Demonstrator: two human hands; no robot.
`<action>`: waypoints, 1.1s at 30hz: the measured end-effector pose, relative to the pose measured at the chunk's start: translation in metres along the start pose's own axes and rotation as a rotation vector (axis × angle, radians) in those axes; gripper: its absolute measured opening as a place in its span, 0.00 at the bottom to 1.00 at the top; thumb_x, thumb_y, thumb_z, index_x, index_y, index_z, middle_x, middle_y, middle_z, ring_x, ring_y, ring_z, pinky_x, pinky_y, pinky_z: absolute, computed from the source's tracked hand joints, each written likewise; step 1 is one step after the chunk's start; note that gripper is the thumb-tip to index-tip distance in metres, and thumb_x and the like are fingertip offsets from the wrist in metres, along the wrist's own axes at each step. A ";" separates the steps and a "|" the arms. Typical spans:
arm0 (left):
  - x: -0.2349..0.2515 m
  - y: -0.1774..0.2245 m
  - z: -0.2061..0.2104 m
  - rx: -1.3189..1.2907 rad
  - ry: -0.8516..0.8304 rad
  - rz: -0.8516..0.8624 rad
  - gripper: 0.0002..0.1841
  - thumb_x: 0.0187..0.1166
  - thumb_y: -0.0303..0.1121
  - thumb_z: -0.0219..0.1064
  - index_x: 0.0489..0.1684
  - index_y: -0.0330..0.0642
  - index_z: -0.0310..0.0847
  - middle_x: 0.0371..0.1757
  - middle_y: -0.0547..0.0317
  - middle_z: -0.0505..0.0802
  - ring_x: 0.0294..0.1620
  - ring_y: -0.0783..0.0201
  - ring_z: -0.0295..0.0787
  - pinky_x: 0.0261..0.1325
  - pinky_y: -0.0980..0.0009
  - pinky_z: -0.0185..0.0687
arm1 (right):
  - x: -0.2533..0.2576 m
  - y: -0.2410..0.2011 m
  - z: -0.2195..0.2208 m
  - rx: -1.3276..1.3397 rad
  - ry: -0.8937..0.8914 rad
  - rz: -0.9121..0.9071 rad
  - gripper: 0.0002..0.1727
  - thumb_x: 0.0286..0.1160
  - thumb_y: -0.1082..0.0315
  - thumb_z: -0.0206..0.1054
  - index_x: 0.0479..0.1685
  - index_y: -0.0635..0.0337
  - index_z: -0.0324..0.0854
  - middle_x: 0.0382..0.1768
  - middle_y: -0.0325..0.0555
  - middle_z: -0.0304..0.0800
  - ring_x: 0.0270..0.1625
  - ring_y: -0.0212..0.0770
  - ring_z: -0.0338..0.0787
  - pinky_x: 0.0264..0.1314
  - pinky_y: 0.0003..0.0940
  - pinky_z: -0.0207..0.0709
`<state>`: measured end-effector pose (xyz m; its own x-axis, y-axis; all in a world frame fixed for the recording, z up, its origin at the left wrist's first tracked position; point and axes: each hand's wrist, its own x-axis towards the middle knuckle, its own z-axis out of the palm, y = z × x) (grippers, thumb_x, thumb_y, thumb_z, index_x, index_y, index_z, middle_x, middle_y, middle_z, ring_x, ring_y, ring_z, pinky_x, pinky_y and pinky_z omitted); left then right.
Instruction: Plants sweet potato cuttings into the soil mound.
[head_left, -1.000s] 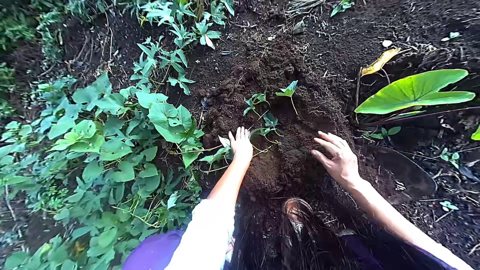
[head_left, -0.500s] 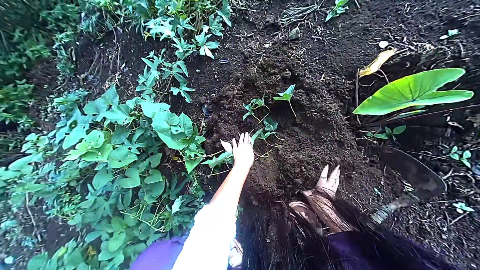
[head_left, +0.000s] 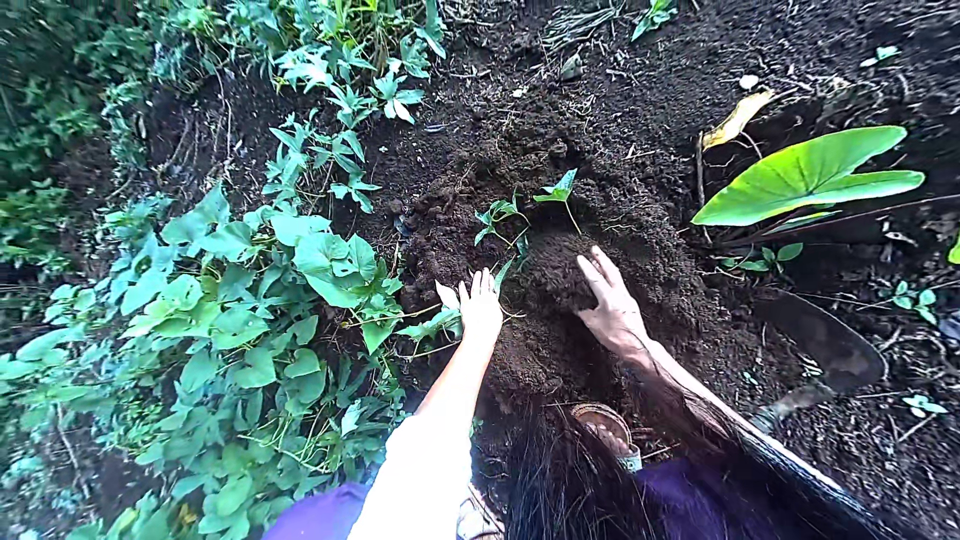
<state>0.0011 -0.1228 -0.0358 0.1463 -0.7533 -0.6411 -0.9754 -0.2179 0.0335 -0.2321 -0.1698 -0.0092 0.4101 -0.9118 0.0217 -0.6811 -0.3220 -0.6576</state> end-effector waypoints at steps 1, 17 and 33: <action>0.000 0.000 0.000 -0.005 -0.008 -0.005 0.29 0.93 0.27 0.41 0.94 0.34 0.50 1.00 0.58 0.44 1.00 0.58 0.31 0.95 0.40 0.26 | 0.000 0.008 -0.008 -0.026 0.124 -0.032 0.40 0.67 0.61 0.80 0.84 0.57 0.74 0.87 0.58 0.69 0.83 0.60 0.76 0.82 0.60 0.70; 0.002 0.005 -0.012 -0.054 -0.119 -0.030 0.29 0.92 0.24 0.37 0.95 0.35 0.50 0.99 0.57 0.45 1.00 0.56 0.30 0.95 0.40 0.25 | 0.101 0.032 0.009 0.253 0.088 0.143 0.36 0.82 0.53 0.68 0.85 0.62 0.70 0.86 0.58 0.69 0.87 0.55 0.71 0.89 0.53 0.63; -0.005 0.012 -0.031 -0.202 -0.213 -0.091 0.30 0.88 0.20 0.43 0.93 0.31 0.51 0.99 0.53 0.43 1.00 0.55 0.29 0.96 0.41 0.25 | 0.275 0.052 0.008 0.011 -0.036 0.257 0.39 0.83 0.40 0.62 0.87 0.57 0.69 0.92 0.60 0.57 0.94 0.63 0.53 0.92 0.65 0.47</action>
<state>-0.0059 -0.1413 -0.0083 0.1724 -0.5826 -0.7943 -0.9043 -0.4132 0.1068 -0.1499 -0.4356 -0.0437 0.2457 -0.9536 -0.1740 -0.7595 -0.0778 -0.6459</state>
